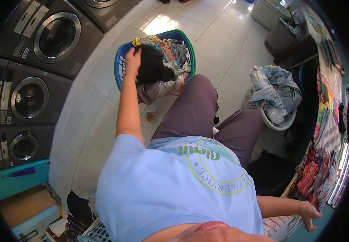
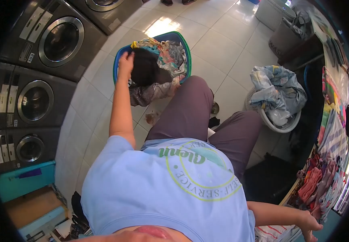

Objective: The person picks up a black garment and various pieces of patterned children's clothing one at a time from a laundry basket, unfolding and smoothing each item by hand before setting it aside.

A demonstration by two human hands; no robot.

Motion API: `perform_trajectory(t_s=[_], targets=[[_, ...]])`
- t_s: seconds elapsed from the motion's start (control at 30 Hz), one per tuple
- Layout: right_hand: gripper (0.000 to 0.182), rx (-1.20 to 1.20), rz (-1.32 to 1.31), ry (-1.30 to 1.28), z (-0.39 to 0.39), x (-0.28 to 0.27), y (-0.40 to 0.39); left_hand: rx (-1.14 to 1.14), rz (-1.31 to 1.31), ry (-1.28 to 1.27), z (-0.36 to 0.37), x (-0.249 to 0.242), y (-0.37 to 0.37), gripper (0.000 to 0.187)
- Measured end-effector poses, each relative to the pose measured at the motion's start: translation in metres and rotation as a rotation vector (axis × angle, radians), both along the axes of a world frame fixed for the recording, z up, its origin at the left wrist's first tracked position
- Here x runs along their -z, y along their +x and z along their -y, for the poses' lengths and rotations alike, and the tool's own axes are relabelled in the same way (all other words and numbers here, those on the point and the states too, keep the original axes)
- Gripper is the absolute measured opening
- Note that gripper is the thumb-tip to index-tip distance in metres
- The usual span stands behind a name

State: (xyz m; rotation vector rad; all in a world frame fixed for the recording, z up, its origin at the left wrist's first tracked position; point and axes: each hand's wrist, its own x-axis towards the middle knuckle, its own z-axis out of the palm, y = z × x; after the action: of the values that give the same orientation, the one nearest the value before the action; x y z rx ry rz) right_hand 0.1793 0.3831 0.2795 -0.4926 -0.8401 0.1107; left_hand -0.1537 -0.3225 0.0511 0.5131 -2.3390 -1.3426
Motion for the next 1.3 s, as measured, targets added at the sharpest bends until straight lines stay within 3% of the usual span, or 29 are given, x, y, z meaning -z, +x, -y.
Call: perform_trajectory(t_s=[0.07, 0.13, 0.2, 0.23, 0.33, 0.37, 0.43, 0.47, 0.6, 0.7, 0.73, 0.8, 0.83, 0.87, 0.93, 1.03, 1.13, 1.2, 1.27, 1.3], targets=[[0.057, 0.044, 0.154, 0.09, 0.011, -0.003, -0.009, -0.036, -0.182, 0.162, -0.009, -0.056, 0.003, 0.035], [0.045, 0.078, 0.301, 0.16, 0.06, -0.003, -0.036, 0.139, -0.229, 0.654, -0.003, -0.091, 0.0, 0.033], [0.032, 0.149, 0.549, 0.182, 0.078, 0.017, -0.057, 0.303, -0.268, 0.811, -0.019, -0.128, 0.015, 0.036], [0.03, -0.012, 0.676, 0.197, 0.096, 0.028, -0.071, 0.391, -0.285, 0.89, -0.03, -0.141, 0.024, 0.038], [0.026, -1.039, 0.856, -0.043, 0.195, 0.063, -0.126, 0.563, -0.278, 1.067, -0.062, -0.163, 0.042, 0.04], [0.029, -1.157, 1.05, -0.128, 0.226, 0.074, -0.135, 0.561, -0.238, 1.125, -0.077, -0.172, 0.051, 0.042], [0.049, -1.561, 1.367, -0.094, 0.28, 0.092, -0.136, 0.555, -0.154, 1.236, -0.106, -0.19, 0.071, 0.045], [0.061, -1.895, 1.315, -0.123, 0.302, 0.103, -0.139, 0.581, -0.119, 1.258, -0.116, -0.193, 0.077, 0.046], [0.068, -2.104, 1.014, -0.28, 0.355, 0.102, -0.149, 0.814, 0.073, 1.328, -0.144, -0.195, 0.09, 0.049], [0.067, -1.997, 0.938, -0.067, 0.351, 0.111, -0.155, 1.053, 0.1, 1.399, -0.18, -0.173, 0.113, 0.05], [0.067, -1.91, 0.946, 0.064, 0.348, 0.111, -0.16, 1.061, 0.113, 1.244, -0.198, -0.18, 0.131, 0.059], [0.062, -1.854, 1.03, -0.117, 0.343, 0.114, -0.149, 1.203, -0.143, 0.314, -0.201, -0.142, 0.155, 0.113], [0.061, -1.789, 1.058, -0.181, 0.339, 0.122, -0.146, 1.106, -0.021, 0.036, -0.21, -0.15, 0.176, 0.136], [0.059, -1.722, 1.087, -0.249, 0.333, 0.123, -0.146, 1.049, -0.161, -0.108, -0.223, -0.133, 0.187, 0.127], [0.053, -1.585, 0.969, -0.162, 0.328, 0.11, -0.145, 1.007, -0.24, -0.077, -0.229, -0.104, 0.19, 0.1], [0.051, -1.565, 0.942, -0.102, 0.31, 0.093, -0.139, 1.012, 0.142, -0.181, -0.211, -0.095, 0.177, 0.068], [0.053, -1.574, 0.974, -0.062, 0.298, 0.077, -0.135, 0.874, -0.253, -0.293, -0.195, -0.108, 0.162, 0.044], [0.053, -1.512, 0.991, 0.002, 0.294, 0.066, -0.132, 0.803, -0.317, -0.294, -0.175, -0.118, 0.148, 0.04], [0.051, -1.43, 1.025, 0.061, 0.284, 0.066, -0.137, 0.763, -0.467, -0.022, -0.156, -0.147, 0.149, 0.036], [0.05, -1.393, 1.044, 0.084, 0.28, 0.069, -0.138, 0.677, -0.561, 0.256, -0.156, -0.163, 0.16, 0.031]])
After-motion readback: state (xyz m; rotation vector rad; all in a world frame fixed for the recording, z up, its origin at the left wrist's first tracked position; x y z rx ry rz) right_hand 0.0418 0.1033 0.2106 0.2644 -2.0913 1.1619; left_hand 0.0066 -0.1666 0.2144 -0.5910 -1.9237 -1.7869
